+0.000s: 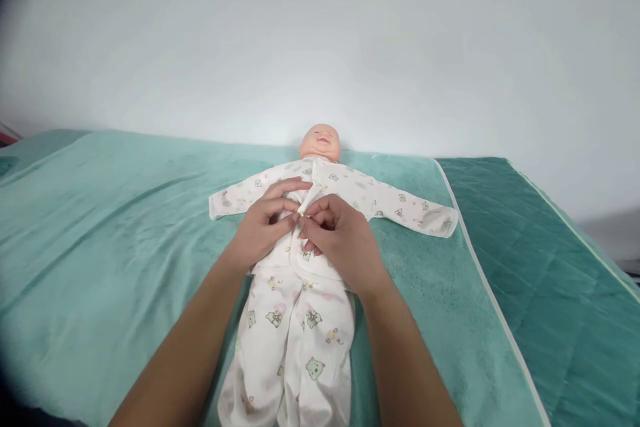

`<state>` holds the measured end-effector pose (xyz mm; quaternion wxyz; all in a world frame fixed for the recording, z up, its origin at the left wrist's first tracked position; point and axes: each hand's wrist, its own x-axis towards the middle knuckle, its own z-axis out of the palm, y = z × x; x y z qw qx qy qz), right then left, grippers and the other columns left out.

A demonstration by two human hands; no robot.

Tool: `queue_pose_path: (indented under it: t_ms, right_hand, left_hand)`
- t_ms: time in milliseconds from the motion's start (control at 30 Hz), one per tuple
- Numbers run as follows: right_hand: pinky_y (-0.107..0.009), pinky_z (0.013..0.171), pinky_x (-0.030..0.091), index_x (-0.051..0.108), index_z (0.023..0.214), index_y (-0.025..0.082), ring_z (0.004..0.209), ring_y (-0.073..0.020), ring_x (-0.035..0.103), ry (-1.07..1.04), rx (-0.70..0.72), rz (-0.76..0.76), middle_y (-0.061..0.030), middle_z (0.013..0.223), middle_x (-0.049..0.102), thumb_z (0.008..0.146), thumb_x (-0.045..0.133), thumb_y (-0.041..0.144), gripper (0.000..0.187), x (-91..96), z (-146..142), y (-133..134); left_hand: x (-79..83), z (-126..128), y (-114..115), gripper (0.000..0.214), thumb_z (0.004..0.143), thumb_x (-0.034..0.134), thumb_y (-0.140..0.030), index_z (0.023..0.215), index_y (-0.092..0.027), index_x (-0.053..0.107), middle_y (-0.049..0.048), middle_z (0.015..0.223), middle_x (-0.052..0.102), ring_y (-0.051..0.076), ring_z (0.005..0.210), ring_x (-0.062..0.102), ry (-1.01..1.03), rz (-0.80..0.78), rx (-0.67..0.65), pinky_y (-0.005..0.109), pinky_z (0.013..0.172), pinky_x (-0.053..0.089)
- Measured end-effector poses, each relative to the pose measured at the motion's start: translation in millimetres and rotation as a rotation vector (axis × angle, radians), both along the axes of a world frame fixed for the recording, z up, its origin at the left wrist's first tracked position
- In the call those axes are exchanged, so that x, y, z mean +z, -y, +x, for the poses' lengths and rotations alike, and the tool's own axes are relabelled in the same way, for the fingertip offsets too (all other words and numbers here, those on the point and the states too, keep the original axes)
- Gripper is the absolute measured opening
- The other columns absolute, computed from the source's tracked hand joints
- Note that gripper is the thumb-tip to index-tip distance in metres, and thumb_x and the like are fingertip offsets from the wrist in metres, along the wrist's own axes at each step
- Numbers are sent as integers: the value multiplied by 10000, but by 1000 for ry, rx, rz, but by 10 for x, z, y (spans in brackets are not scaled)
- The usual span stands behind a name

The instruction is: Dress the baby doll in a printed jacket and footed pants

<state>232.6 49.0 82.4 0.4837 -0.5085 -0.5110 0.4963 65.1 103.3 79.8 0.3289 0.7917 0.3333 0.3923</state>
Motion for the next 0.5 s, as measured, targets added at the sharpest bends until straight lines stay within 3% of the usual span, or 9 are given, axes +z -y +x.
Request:
queue_pose_path:
  t_ms: [500]
  right_hand:
    - [-212, 485, 445, 596, 935, 219, 530, -106, 572, -172, -51, -11, 13, 682, 663, 841, 704, 384, 218, -7, 14, -30]
  left_hand:
    - [-7, -16, 15, 111, 843, 620, -169, 748, -221, 645, 11, 1400, 581, 253, 1405, 422, 11, -48, -5, 506, 1184, 328]
